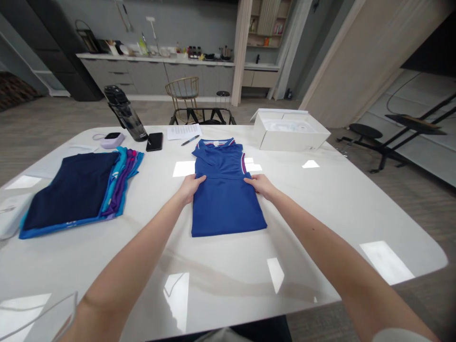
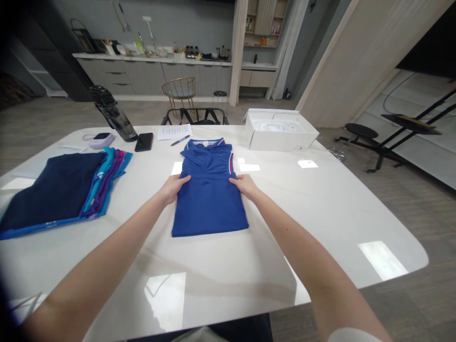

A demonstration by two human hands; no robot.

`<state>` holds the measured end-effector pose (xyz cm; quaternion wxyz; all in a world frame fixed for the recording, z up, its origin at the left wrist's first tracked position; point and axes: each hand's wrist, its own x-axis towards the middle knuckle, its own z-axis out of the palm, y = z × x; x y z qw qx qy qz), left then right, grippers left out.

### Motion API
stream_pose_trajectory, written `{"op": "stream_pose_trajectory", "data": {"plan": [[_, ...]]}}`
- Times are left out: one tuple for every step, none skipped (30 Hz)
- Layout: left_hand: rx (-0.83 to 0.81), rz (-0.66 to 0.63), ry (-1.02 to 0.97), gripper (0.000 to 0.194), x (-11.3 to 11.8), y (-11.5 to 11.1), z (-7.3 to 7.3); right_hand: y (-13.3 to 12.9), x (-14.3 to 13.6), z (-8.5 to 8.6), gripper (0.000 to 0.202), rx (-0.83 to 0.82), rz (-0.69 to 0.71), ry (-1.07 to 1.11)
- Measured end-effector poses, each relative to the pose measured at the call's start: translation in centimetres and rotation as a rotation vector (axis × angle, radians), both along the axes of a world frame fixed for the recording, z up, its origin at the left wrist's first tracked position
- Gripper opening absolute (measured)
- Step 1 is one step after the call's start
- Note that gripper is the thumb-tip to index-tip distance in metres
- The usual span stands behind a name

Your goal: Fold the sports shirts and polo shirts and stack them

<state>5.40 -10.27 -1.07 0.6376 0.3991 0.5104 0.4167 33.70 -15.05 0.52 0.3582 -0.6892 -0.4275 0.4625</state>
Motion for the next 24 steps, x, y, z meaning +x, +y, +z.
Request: {"op": "stream_pose_trajectory", "data": {"plan": [[0.075,-0.010,-0.019,0.040,0.1,0.1,0.6,0.2,-0.1,0.3,0.035,0.085,0.011,0.003],[0.155,-0.018,-0.046,0.042,0.2,0.2,1.4,0.4,-0.1,0.8,0.035,0.181,0.025,0.007],[0.233,-0.020,-0.075,0.044,0.3,0.4,2.3,0.7,-0.1,1.3,0.037,0.282,0.032,0.012],[0.300,-0.016,-0.103,0.045,0.4,0.9,3.2,1.2,0.0,1.9,0.039,0.376,0.035,0.023],[0.347,-0.008,-0.129,0.046,0.5,1.5,4.1,1.9,0.2,2.5,0.041,0.454,0.026,0.040],[0.373,0.002,-0.152,0.046,0.6,2.2,4.9,2.7,0.3,3.0,0.042,0.512,0.007,0.060],[0.380,0.012,-0.170,0.046,0.8,3.2,5.4,3.7,0.4,3.4,0.043,0.544,-0.014,0.075],[0.365,0.023,-0.181,0.046,1.0,4.2,5.5,4.7,0.5,3.5,0.044,0.548,-0.033,0.073],[0.327,0.035,-0.182,0.045,1.2,5.3,5.4,5.8,0.6,3.5,0.044,0.521,-0.047,0.044],[0.265,0.048,-0.171,0.042,1.5,6.4,5.0,6.9,0.7,3.2,0.043,0.470,-0.051,-0.008],[0.189,0.066,-0.150,0.039,1.7,7.4,4.4,7.8,0.7,2.8,0.040,0.407,-0.048,-0.075],[0.112,0.090,-0.123,0.036,2.0,8.3,3.6,8.7,0.6,2.4,0.037,0.342,-0.039,-0.146],[0.050,0.113,-0.097,0.034,2.1,9.1,2.9,9.4,0.7,1.9,0.035,0.289,-0.032,-0.208],[0.014,0.128,-0.081,0.033,2.3,9.8,2.3,10.1,0.7,1.5,0.032,0.256,-0.027,-0.250],[0.015,0.126,-0.080,0.034,2.3,10.4,1.9,10.8,0.8,1.2,0.031,0.249,-0.022,-0.265],[0.050,0.107,-0.093,0.035,2.3,11.0,1.8,11.4,0.9,1.0,0.031,0.265,-0.018,-0.258],[0.111,0.076,-0.113,0.037,2.3,11.7,2.0,12.1,1.1,1.0,0.031,0.296,-0.014,-0.237],[0.180,0.039,-0.135,0.038,2.3,12.4,2.4,12.9,1.3,1.2,0.033,0.336,-0.011,-0.208],[0.247,0.010,-0.152,0.039,2.3,13.3,3.0,13.8,1.6,1.5,0.034,0.379,-0.011,-0.179],[0.302,-0.004,-0.163,0.039,2.4,14.4,3.7,14.8,1.8,1.9,0.036,0.419,-0.015,-0.153],[0.339,-0.007,-0.168,0.039,2.5,15.6,4.3,15.9,2.0,2.2,0.037,0.458,-0.024,-0.131],[0.359,-0.002,-0.171,0.039,2.6,16.9,4.7,17.2,2.1,2.5,0.038,0.492,-0.035,-0.111],[0.366,0.006,-0.171,0.039,2.8,18.3,4.8,18.4,2.1,2.6,0.037,0.520,-0.047,-0.094],[0.363,0.019,-0.169,0.038,3.0,19.7,4.6,19.6,2.0,2.5,0.037,0.537,-0.060,-0.081]]}}
